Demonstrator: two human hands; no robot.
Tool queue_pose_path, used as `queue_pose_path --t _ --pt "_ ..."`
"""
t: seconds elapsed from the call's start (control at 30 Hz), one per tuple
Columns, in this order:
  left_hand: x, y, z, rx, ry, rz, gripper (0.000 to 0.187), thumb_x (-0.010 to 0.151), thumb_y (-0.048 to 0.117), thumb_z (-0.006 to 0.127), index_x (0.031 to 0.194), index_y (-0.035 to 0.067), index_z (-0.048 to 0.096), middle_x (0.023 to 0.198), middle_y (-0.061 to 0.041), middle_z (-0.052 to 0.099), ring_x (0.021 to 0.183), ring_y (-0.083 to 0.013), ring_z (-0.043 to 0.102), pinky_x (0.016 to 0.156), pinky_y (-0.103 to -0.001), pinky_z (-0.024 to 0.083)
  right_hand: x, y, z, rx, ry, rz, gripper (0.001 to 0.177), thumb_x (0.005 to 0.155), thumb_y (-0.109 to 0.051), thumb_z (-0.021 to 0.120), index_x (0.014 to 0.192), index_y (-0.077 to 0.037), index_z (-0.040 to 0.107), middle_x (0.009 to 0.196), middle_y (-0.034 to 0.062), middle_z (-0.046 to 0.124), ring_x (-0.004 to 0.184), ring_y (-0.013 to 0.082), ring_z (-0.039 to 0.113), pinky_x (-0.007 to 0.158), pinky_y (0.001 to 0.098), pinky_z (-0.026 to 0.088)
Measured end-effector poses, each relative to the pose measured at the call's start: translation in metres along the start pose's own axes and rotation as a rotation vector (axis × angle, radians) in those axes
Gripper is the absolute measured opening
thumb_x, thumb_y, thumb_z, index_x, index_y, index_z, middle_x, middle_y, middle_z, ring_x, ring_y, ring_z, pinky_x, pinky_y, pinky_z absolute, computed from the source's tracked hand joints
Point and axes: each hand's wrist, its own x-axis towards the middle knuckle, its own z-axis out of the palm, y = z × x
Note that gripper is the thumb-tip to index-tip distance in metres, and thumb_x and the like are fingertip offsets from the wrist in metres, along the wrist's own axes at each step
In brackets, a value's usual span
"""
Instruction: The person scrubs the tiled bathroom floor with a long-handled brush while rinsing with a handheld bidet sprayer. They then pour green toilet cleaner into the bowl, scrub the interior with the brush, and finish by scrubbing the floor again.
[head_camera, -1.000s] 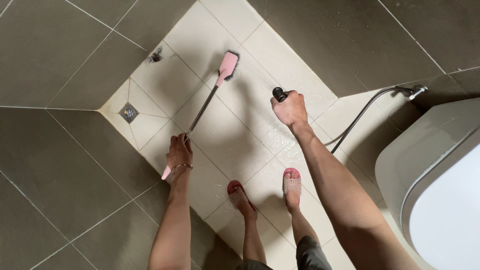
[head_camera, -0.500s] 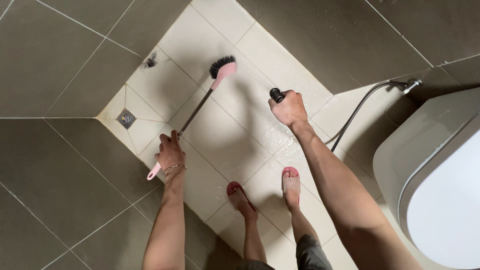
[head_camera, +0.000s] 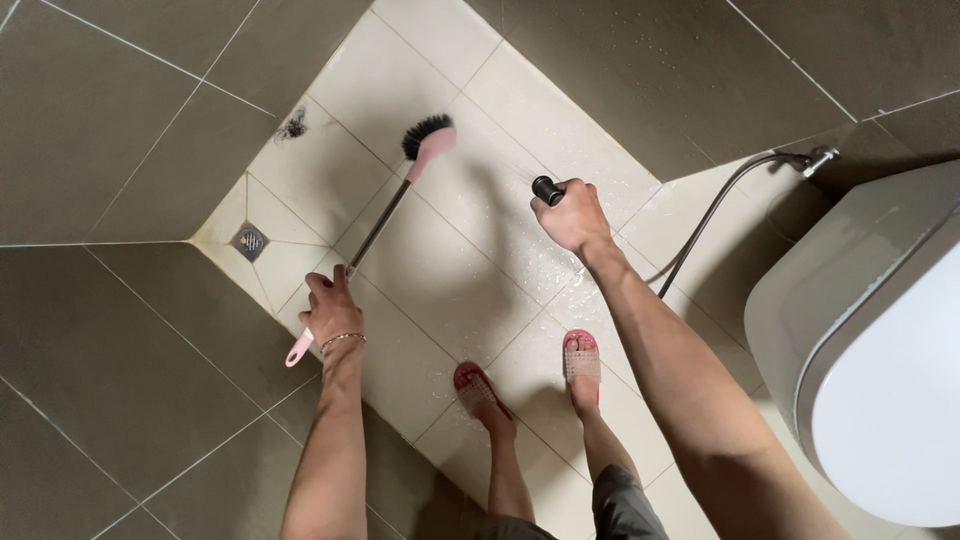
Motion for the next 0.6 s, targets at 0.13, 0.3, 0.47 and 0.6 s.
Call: queue_pose_path --t 0.13,0.3,0.47,0.6 --pt "0.003 0.001 0.001 -0.152 -0.080 0.018 0.057 0.089 0.005 0.070 0.139 0.020 0.049 0.128 -0.012 0.043 0.098 -0.0320 0.068 0.080 -0.051 0.059 0.001 -0.001 0.002 -0.021 0.003 -0.021 0.036 0.082 -0.032 0.068 0.080 0.004 0.070 0.076 0.0229 0.071 0.070 0.0342 0.071 0.075 0.0454 0.056" --pt "0.006 0.006 0.013 -0.419 -0.024 -0.019 0.025 0.104 0.025 0.060 0.126 0.016 0.059 0.121 -0.015 0.060 0.093 -0.0384 0.071 0.074 -0.053 0.058 -0.002 0.003 0.001 0.028 0.080 -0.010 0.033 0.081 -0.031 0.068 0.079 0.001 0.070 0.075 0.0221 0.071 0.070 0.0350 0.070 0.077 0.0464 0.055" --pt "0.016 0.003 0.004 -0.675 -0.289 -0.108 0.035 0.101 0.043 0.061 0.117 0.012 0.063 0.082 -0.007 0.069 0.075 -0.0257 0.070 0.069 -0.041 0.055 -0.004 0.011 0.000 0.033 0.078 0.018 0.033 0.082 -0.031 0.066 0.077 0.002 0.069 0.073 0.0225 0.069 0.067 0.0354 0.068 0.074 0.0468 0.055" --pt "0.015 -0.003 0.003 -0.801 -0.406 -0.032 0.039 0.103 0.045 0.061 0.107 0.006 0.066 0.065 -0.009 0.058 0.056 -0.0177 0.049 0.055 -0.038 0.041 -0.008 0.017 0.003 0.068 0.110 0.025 0.033 0.081 -0.030 0.067 0.074 0.002 0.067 0.072 0.0221 0.068 0.065 0.0356 0.066 0.072 0.0466 0.054"
